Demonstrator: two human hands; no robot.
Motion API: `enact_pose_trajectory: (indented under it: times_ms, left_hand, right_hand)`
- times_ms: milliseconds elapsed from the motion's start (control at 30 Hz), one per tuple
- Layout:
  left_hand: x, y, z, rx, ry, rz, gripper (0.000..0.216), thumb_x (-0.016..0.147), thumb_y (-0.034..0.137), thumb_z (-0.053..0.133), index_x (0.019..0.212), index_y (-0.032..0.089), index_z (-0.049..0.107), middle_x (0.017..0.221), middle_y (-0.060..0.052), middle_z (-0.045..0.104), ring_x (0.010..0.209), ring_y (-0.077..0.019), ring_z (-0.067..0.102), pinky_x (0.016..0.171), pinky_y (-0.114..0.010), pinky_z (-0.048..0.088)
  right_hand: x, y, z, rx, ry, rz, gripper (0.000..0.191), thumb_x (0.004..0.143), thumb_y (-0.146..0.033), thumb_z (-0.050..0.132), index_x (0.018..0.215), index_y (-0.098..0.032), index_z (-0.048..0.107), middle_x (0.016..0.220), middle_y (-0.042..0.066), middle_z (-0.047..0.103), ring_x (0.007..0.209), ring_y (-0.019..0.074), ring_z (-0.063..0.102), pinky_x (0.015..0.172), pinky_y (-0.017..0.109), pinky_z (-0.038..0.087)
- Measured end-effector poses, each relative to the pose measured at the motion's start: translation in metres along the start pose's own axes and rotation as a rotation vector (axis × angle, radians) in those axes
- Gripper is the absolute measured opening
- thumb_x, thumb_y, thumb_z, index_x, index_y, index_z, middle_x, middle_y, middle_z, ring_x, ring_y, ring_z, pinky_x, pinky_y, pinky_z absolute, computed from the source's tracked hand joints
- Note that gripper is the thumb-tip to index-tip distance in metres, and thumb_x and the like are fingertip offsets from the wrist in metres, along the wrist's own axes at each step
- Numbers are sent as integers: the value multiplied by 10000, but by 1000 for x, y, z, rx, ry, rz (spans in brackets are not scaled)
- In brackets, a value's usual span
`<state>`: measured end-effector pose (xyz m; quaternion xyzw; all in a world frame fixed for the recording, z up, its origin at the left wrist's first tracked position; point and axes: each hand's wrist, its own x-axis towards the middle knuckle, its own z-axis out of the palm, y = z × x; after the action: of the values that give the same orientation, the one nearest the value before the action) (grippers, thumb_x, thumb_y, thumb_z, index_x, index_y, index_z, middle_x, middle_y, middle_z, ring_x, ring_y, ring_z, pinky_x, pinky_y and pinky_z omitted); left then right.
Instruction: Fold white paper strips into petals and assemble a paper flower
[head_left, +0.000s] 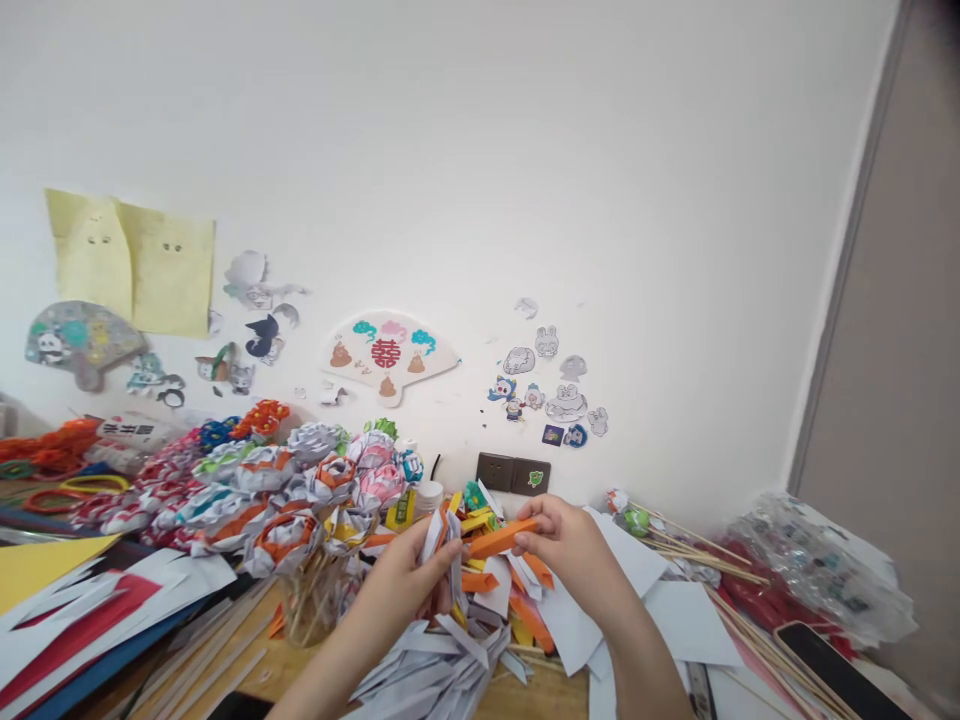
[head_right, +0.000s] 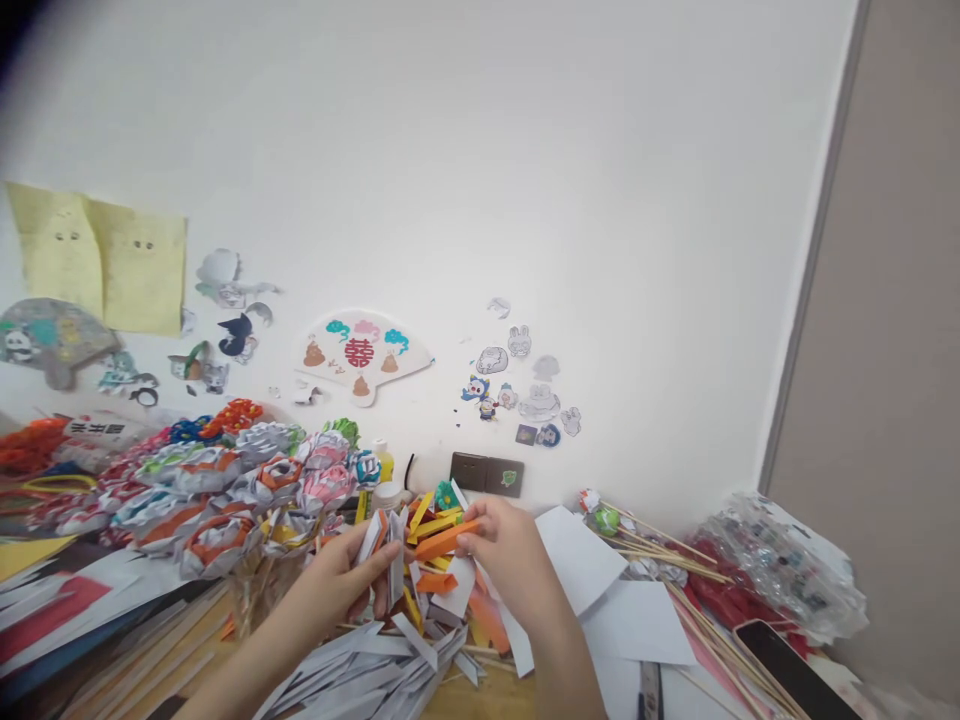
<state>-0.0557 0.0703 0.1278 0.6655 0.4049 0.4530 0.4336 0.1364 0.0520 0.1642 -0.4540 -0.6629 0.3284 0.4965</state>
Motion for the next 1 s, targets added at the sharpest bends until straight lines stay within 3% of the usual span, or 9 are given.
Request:
enact_pose_trajectory:
  times_ms: [233, 400, 600, 800, 1000]
  left_hand:
    - [-11, 19, 5, 215, 37, 159, 169, 742, 353, 544, 724, 187, 565, 523, 21, 576, 481, -162, 520, 473, -227, 381]
    - [-15, 25, 12, 140, -64, 128, 205, 736, 379, 560, 671, 185, 545, 504, 52, 498, 457, -123, 452, 444, -204, 351]
    - [-15, 23, 17, 32, -62, 107, 279, 719, 443, 565, 741, 167, 530, 480, 83, 431, 385, -75, 344, 371, -186, 282]
    - [-14, 21, 14, -76, -106, 104, 351, 704, 512, 583, 766, 176, 501, 453, 96, 438, 335, -47, 296, 332, -168, 223]
    - [-10, 11, 11, -134, -91, 81, 430, 687, 603, 564, 696, 195, 429, 381, 118, 377, 306, -40, 268, 331, -164, 193]
  right_hand:
    - [-12, -20, 13, -61, -46, -41, 107, 661, -108, 534, 728, -190, 548, 646, -31, 644, 633, 149, 619, 545, 213, 415]
    - [-17, -30, 23, -47, 28, -58, 111, 670, -102, 511, 725, -191, 548, 648, -23, 640, 644, 156, 621, 568, 228, 441]
    - [-13, -29, 31, -96, 87, -170, 213, 656, -102, 543, 838, -197, 600, 792, 2, 660, 725, 161, 601, 646, 253, 462]
    - [-11, -24, 33, 12, 33, -122, 256, 679, -151, 577, 930, -185, 541, 823, 17, 653, 725, 159, 601, 644, 256, 462]
    - [-10, -23, 41, -184, 126, -205, 45, 692, -169, 571, 674, -186, 533, 699, -12, 582, 661, 141, 547, 574, 227, 423]
